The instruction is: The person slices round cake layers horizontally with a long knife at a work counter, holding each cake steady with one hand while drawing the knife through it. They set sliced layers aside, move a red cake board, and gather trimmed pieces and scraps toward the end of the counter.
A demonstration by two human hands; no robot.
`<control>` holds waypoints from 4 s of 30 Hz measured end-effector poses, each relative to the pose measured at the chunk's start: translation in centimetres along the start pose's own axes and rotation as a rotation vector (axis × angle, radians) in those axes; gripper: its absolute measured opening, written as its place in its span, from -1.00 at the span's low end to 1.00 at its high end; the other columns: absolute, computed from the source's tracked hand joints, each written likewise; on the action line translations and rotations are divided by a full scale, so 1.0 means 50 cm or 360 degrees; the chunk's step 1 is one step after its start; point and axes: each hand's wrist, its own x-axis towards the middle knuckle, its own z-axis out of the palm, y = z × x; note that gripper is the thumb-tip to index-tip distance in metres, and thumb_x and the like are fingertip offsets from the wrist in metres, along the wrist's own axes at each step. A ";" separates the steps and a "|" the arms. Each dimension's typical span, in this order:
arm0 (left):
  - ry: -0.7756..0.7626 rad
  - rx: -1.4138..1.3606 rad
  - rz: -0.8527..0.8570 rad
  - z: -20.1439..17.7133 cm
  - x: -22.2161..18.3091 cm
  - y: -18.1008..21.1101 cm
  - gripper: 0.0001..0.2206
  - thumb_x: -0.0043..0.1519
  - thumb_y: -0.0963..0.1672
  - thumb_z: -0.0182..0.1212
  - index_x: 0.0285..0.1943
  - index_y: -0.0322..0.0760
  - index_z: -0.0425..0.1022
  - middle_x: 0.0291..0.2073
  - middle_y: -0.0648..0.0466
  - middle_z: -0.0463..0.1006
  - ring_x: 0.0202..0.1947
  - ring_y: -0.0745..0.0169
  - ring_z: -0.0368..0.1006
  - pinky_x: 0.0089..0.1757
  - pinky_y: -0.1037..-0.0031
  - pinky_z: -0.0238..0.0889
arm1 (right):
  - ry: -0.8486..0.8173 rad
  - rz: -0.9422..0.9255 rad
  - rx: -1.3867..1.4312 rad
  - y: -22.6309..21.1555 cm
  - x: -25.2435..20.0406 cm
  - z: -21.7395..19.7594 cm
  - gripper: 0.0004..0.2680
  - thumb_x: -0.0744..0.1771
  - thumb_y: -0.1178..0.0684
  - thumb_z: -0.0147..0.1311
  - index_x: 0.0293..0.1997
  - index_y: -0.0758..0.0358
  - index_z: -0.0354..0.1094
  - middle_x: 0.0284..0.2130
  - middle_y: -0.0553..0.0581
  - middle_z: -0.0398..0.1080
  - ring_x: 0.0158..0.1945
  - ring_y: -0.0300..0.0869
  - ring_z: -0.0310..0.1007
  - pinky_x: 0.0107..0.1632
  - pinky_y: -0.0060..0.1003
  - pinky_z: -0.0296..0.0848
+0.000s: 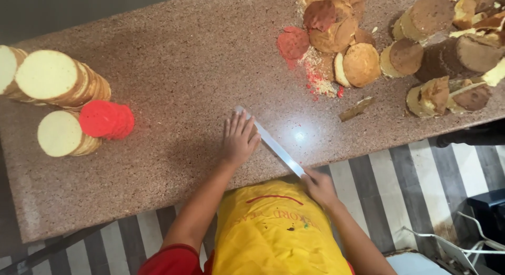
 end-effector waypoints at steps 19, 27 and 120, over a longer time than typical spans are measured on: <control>0.0164 0.0039 -0.0087 0.042 0.028 0.011 -0.23 0.37 0.21 -0.30 0.58 -0.41 -0.11 0.57 -0.18 -0.17 0.57 -0.06 -0.33 0.42 0.11 -0.48 | -0.0219 0.0184 -0.0314 -0.084 0.008 -0.009 -0.72 0.34 0.01 0.06 0.19 0.06 0.42 -0.26 0.32 0.57 -0.30 0.00 0.64 -0.12 -0.20 0.54; 0.0148 0.0049 -0.0143 0.021 0.039 0.026 -0.23 0.37 0.17 -0.18 0.55 -0.50 -0.07 0.55 -0.26 -0.13 0.56 -0.12 -0.29 0.42 0.14 -0.43 | -0.0295 -0.0055 -0.0282 -0.119 0.083 0.045 -0.75 0.36 0.04 0.06 0.16 0.11 0.46 -0.28 0.31 0.59 -0.28 0.02 0.62 -0.13 -0.19 0.54; -0.0771 -0.0970 -0.0911 -0.219 0.047 -0.157 -0.63 0.13 -0.07 0.36 0.12 -0.23 0.56 0.02 -0.05 0.67 -0.02 0.08 0.58 0.06 0.20 0.50 | -0.0433 -0.0603 -0.0820 -0.027 0.068 -0.032 -0.79 0.36 -0.14 0.06 0.01 -0.07 0.58 -0.30 0.02 0.63 -0.59 -0.15 0.53 -0.43 -0.26 0.50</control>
